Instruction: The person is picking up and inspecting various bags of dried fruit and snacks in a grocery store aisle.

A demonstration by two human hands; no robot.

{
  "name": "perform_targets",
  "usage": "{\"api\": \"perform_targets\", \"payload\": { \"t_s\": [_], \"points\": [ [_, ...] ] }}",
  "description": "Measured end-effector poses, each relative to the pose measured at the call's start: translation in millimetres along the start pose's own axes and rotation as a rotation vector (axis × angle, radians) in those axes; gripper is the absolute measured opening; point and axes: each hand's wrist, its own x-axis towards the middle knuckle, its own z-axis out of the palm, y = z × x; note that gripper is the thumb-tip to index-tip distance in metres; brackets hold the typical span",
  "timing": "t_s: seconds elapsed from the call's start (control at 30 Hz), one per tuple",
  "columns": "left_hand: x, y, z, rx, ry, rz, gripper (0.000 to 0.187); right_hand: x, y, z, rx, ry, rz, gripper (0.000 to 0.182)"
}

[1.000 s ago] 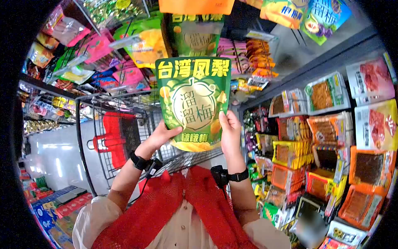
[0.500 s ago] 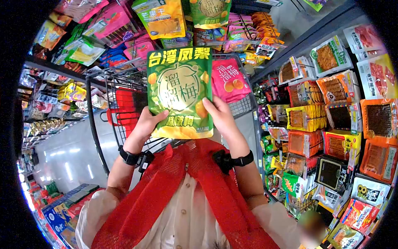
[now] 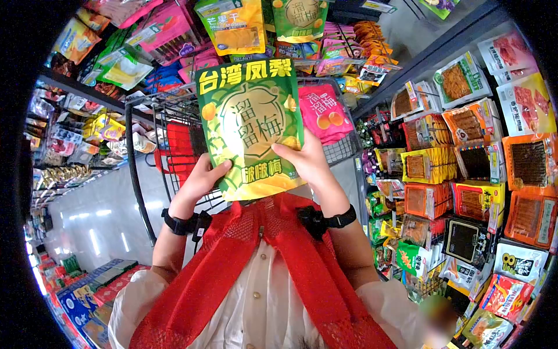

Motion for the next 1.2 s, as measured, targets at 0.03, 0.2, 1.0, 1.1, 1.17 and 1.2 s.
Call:
{"api": "perform_targets", "payload": {
  "t_s": [0.03,0.2,1.0,1.1,1.17,1.2],
  "points": [
    [0,-1,-2,-0.002,0.000,0.000,0.028,0,1,1,-0.001,-0.001,0.001,0.034],
    [2,2,-6,-0.078,-0.044,-0.029,0.028,-4,2,4,-0.030,0.049,-0.053,0.034],
    [43,-2,11,0.089,0.023,0.516,0.085,4,-8,57,-0.723,0.372,-0.562,0.014],
    [31,0,-6,-0.240,-0.089,0.198,0.073,-2,-16,89,-0.990,0.194,-0.869,0.023],
    [19,-11,-10,-0.540,-0.194,0.315,0.066,-9,-22,99,-1.131,0.065,-0.789,0.024],
    [11,-8,-6,-0.538,-0.141,0.314,0.072,-12,-24,105,-1.196,0.019,-0.790,0.026]
  ]
}}
